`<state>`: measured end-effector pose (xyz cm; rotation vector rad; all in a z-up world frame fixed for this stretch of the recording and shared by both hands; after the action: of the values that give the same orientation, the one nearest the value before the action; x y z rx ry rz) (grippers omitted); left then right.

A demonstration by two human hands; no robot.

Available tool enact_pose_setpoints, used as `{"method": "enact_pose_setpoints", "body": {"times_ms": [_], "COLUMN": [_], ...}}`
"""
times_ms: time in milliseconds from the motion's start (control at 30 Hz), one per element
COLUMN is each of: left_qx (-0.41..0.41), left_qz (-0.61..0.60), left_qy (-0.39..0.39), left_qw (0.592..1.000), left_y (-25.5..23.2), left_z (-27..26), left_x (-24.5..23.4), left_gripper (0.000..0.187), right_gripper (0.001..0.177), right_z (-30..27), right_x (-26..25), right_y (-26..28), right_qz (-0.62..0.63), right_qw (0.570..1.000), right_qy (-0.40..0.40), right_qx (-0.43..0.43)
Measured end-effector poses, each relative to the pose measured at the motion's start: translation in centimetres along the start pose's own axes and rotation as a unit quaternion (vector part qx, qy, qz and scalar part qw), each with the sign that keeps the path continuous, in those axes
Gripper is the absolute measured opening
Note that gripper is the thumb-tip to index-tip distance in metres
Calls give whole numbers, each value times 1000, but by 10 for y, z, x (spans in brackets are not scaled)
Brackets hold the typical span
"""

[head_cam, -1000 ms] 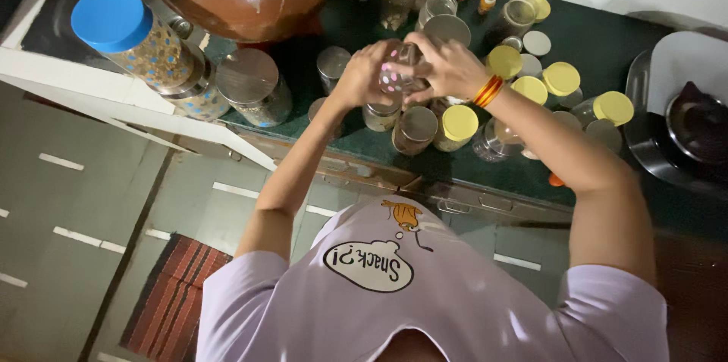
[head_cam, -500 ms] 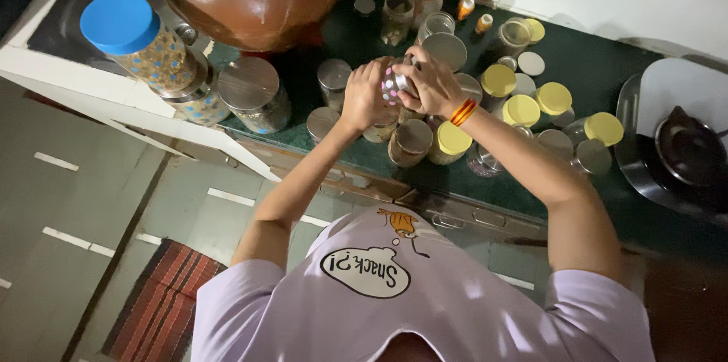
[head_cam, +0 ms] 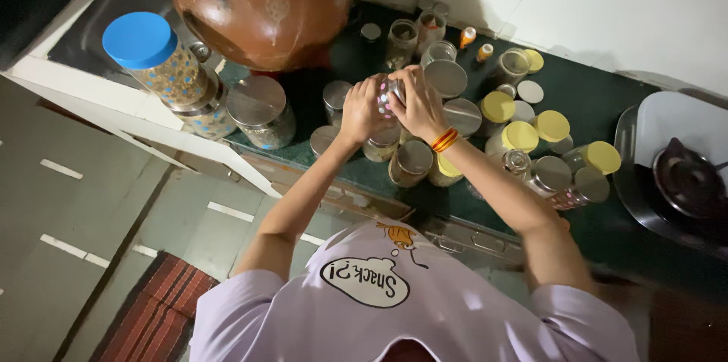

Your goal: The person stands at a kitchen counter covered with many spice jars and containers, picking up jars one at a time, unscrewing or lifting their lids, and matching lids back onto the containers. They also handle small orange-capped containers and a large yellow-lidded jar, closing each container before moving to the next.

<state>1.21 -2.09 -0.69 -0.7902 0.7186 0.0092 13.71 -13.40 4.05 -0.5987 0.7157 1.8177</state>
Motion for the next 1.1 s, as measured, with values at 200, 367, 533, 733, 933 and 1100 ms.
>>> {"method": "enact_pose_setpoints", "body": {"times_ms": [200, 367, 533, 733, 933, 1100], "left_qx": [18, 19, -4, -57, -119, -148], "left_qz": [-1, 20, 31, 13, 39, 33], "left_qy": [-22, -87, -88, 7, 49, 61], "left_qw": [1000, 996, 996, 998, 991, 987], "left_y": [6, 16, 42, 84, 104, 109], "left_z": [12, 32, 50, 52, 45, 40], "left_x": [5, 20, 28, 32, 31, 26], "left_gripper": [94, 92, 94, 79, 77, 71], "right_gripper": [32, 39, 50, 60, 59, 62], "right_z": [12, 31, 52, 41, 21, 13], "right_x": [3, 9, 30, 84, 133, 152], "right_y": [-1, -17, -49, -106, -130, -127], "right_qz": [-17, -31, -83, -121, -71, -69], "right_qw": [998, 999, 995, 981, 970, 968], "right_qy": [9, 9, 49, 152, 225, 233], "right_qx": [58, 18, -14, 12, 54, 62]}}
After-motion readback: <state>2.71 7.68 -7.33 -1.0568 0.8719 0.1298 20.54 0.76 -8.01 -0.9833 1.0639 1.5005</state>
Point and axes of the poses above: each hand's wrist, its own z-axis towards the middle knuckle, its own x-axis out of the palm, y = z × x, the point moved 1 cm from there along z, towards the middle knuckle, and after that the axes turned 14 degrees about -x, right-handed, at the moved point
